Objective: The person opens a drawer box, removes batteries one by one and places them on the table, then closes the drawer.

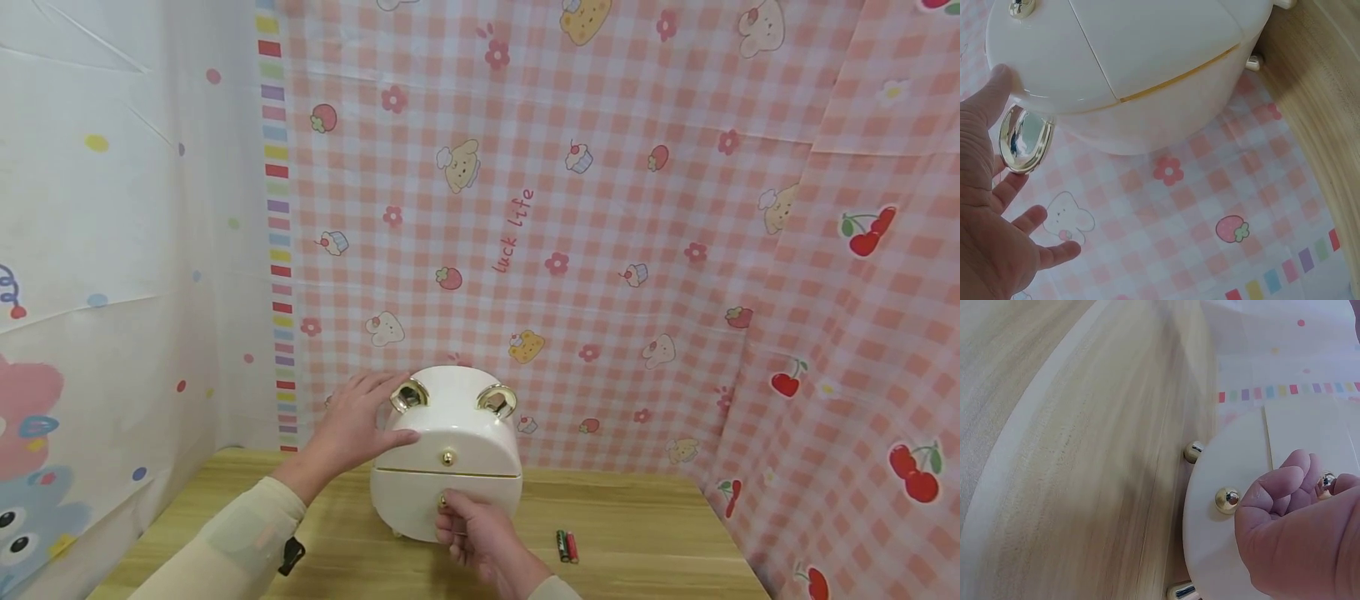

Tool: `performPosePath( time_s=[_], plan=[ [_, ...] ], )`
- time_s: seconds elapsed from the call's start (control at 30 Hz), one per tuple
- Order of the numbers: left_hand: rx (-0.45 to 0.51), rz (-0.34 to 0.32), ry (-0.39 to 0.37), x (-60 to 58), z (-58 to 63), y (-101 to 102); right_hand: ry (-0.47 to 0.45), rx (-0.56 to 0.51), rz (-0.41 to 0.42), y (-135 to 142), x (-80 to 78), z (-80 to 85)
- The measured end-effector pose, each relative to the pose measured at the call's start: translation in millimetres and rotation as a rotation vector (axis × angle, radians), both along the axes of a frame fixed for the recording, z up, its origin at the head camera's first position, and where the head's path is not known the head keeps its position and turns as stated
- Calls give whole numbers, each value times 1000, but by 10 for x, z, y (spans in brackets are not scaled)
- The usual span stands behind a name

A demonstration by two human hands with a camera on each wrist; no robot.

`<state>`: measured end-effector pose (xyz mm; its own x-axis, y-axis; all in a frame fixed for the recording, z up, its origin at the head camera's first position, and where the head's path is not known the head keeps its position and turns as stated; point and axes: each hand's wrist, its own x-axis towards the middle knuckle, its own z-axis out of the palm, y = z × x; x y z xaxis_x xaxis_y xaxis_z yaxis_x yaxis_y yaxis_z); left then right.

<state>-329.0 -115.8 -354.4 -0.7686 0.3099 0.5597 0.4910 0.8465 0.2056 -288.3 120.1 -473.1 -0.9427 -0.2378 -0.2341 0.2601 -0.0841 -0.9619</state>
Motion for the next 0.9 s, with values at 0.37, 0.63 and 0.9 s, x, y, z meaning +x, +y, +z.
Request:
performPosePath(
  time_s=[0.37,0.63,0.9],
  plan=[
    [2,11,-10,9,3,7,-28,-25,23,21,122,16],
    [-15,19,-11,-2,0,8,-46,-30,25,38,202,25],
    [-20,24,-26,-9,-4,5,-61,-17,54,64,303,49]
  ],
)
